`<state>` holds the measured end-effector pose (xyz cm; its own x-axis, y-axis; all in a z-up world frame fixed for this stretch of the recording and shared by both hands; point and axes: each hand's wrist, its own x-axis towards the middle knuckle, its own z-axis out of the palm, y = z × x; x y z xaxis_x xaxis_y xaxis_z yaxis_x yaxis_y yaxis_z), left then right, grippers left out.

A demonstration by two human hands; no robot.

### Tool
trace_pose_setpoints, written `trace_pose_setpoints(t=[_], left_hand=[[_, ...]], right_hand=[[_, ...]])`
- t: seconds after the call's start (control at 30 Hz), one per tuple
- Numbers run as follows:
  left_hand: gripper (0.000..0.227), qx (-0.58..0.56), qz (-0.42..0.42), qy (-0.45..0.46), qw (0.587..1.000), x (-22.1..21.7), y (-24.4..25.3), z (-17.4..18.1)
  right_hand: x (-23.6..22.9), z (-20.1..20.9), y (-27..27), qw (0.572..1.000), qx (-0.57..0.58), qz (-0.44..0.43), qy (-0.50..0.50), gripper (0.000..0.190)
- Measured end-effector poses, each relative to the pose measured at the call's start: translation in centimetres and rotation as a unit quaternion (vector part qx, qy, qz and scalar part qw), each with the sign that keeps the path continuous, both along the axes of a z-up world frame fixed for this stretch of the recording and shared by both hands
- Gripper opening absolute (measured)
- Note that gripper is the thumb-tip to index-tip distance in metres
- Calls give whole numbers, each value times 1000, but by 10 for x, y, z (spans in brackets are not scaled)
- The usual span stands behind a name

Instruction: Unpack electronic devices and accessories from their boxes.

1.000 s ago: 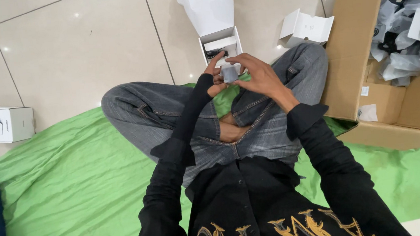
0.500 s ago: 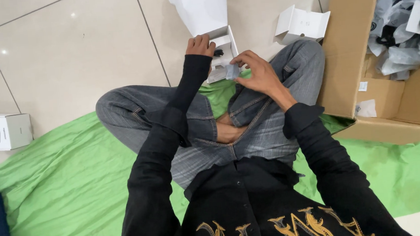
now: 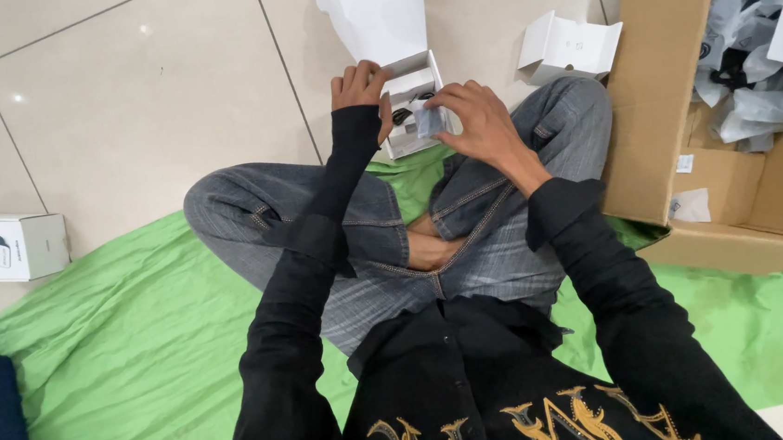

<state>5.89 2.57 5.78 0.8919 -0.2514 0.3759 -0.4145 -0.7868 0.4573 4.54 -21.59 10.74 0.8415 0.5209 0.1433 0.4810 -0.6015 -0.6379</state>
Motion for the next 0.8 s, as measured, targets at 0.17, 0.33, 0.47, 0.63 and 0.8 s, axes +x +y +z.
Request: trace_pose_setpoints(t=[0.17,0.33,0.47,0.63,0.8], left_hand=[[58,42,7,-33,999,21,9,-20],[61,44,-1,18,999,27,10,-36],[66,42,5,26,999,22,9,-32],[69,19,-13,41,999,21,13,-35],[95,-23,-38,130,991,14,8,-7]], right_hand=[[23,-11,21,994,-90,46,-39,47],[38,-24,34,988,-134,71,-41,49],[45,-32,38,987,-132,62,-72,50],[52,-37,41,986,-130,51,-89,50],[52,-41,42,987,-120,39,-94,48]])
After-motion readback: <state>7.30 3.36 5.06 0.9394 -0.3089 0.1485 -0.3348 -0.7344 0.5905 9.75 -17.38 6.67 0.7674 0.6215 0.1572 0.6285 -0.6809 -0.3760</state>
